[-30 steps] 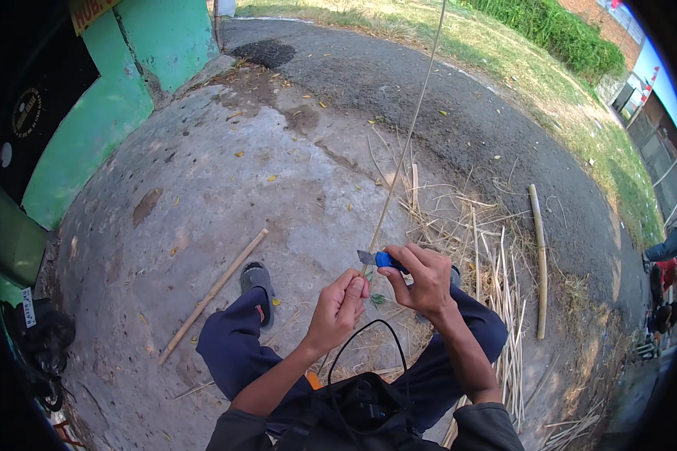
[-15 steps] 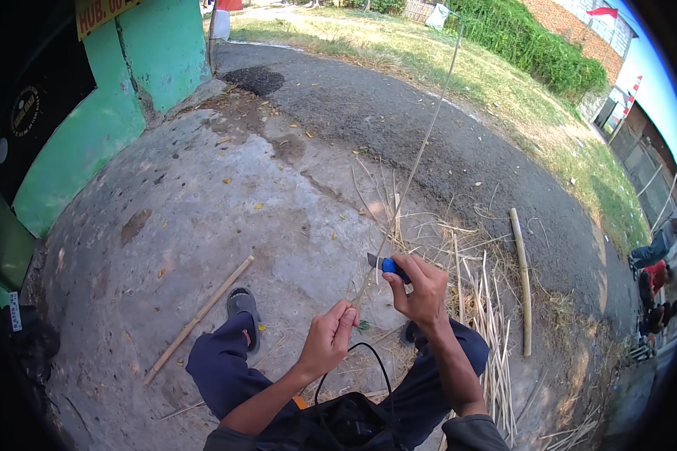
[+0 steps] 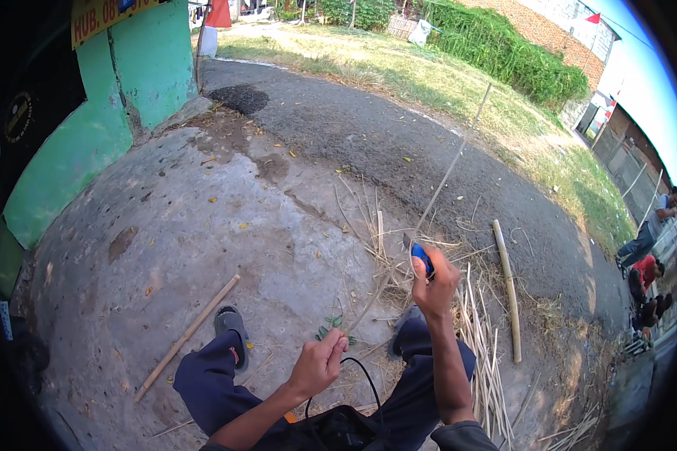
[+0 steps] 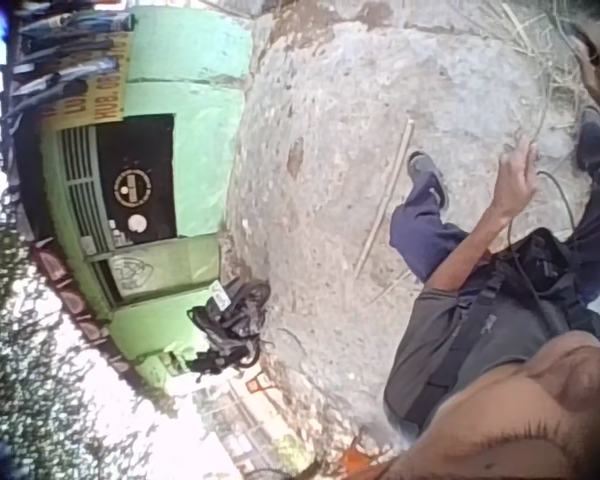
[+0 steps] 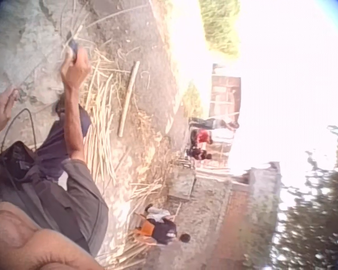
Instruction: The person uses a utility knife to shave thin layers from a long bamboo strip. They hold the bamboo strip in one hand and carefully slide the blade along its length to smooth it.
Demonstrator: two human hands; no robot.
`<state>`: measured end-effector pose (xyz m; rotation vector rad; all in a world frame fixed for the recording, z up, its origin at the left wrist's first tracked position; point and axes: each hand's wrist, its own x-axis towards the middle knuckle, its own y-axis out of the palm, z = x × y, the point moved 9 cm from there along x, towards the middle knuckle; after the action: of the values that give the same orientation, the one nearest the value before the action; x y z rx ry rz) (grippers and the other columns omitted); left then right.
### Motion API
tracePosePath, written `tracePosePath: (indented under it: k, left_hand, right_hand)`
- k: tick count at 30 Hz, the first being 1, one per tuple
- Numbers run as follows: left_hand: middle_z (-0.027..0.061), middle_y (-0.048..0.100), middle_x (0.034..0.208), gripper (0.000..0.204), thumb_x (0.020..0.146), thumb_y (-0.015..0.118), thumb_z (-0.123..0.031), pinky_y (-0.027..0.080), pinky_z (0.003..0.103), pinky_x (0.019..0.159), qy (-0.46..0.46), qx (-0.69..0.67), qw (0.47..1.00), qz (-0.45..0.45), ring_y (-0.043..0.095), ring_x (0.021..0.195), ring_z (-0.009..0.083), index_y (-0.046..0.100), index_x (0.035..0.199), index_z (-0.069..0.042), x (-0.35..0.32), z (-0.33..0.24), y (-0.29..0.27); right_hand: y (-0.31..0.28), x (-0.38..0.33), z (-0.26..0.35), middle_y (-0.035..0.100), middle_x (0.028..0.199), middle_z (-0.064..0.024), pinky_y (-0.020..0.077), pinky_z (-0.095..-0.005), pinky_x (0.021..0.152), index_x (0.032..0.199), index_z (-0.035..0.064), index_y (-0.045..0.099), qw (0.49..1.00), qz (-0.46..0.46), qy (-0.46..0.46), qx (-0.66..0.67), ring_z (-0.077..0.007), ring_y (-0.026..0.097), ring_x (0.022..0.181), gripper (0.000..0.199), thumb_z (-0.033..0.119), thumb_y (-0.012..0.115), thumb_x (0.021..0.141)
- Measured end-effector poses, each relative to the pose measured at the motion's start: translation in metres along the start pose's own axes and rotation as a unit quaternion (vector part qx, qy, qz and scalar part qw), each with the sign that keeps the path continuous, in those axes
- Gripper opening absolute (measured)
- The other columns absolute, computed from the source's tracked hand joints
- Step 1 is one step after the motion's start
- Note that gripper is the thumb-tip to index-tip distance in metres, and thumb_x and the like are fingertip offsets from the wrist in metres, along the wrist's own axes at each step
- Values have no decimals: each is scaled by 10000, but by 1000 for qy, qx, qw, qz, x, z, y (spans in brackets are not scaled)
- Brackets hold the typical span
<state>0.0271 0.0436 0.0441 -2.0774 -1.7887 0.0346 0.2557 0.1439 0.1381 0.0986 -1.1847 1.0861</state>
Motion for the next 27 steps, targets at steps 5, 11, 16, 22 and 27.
tracePosePath:
  k: [5, 11, 16, 22, 27]
  left_hand:
    - [135, 597, 669, 187, 1098, 557, -125, 461, 394, 547, 14, 8, 1000, 10, 636, 542, 301, 593, 952, -14, -11, 7, 6]
    - [149, 624, 703, 155, 1086, 574, -106, 484, 401, 563, 22, 40, 999, 17, 667, 577, 330, 597, 961, -18, -21, 17, -11]
    - [153, 637, 692, 124, 1075, 597, -104, 502, 429, 565, -1, 107, 993, 49, 699, 613, 361, 609, 979, -27, -40, 34, -23]
    - [194, 644, 674, 81, 1062, 624, -110, 524, 487, 561, 3, 119, 990, 70, 709, 665, 421, 600, 1015, -48, -58, 58, -36]
    - [189, 680, 713, 67, 1051, 632, -99, 546, 482, 585, -26, 97, 992, 78, 725, 692, 415, 611, 1019, -44, -70, 71, -52]
  right_hand:
    - [-23, 9, -46, 726, 812, -151, 525, -352, 596, 1096, 17, 733, 995, -31, 79, -57, -254, 697, 644, 211, 201, 765, 998]
    - [-35, 16, -57, 731, 819, -149, 530, -336, 600, 1083, 12, 737, 995, -46, 47, -81, -226, 703, 647, 210, 195, 779, 990]
    - [-42, 20, -67, 709, 792, -134, 499, -323, 591, 1087, 8, 735, 992, -66, 59, -90, -203, 644, 613, 217, 207, 759, 1006]
    - [-60, 24, -93, 685, 757, -119, 470, -344, 611, 1092, 17, 736, 981, -97, 109, -129, -185, 613, 625, 224, 231, 719, 1030]
    - [-55, 25, -92, 684, 751, -116, 474, -349, 618, 1103, 18, 742, 982, -91, 51, -159, -197, 620, 630, 236, 241, 715, 1034]
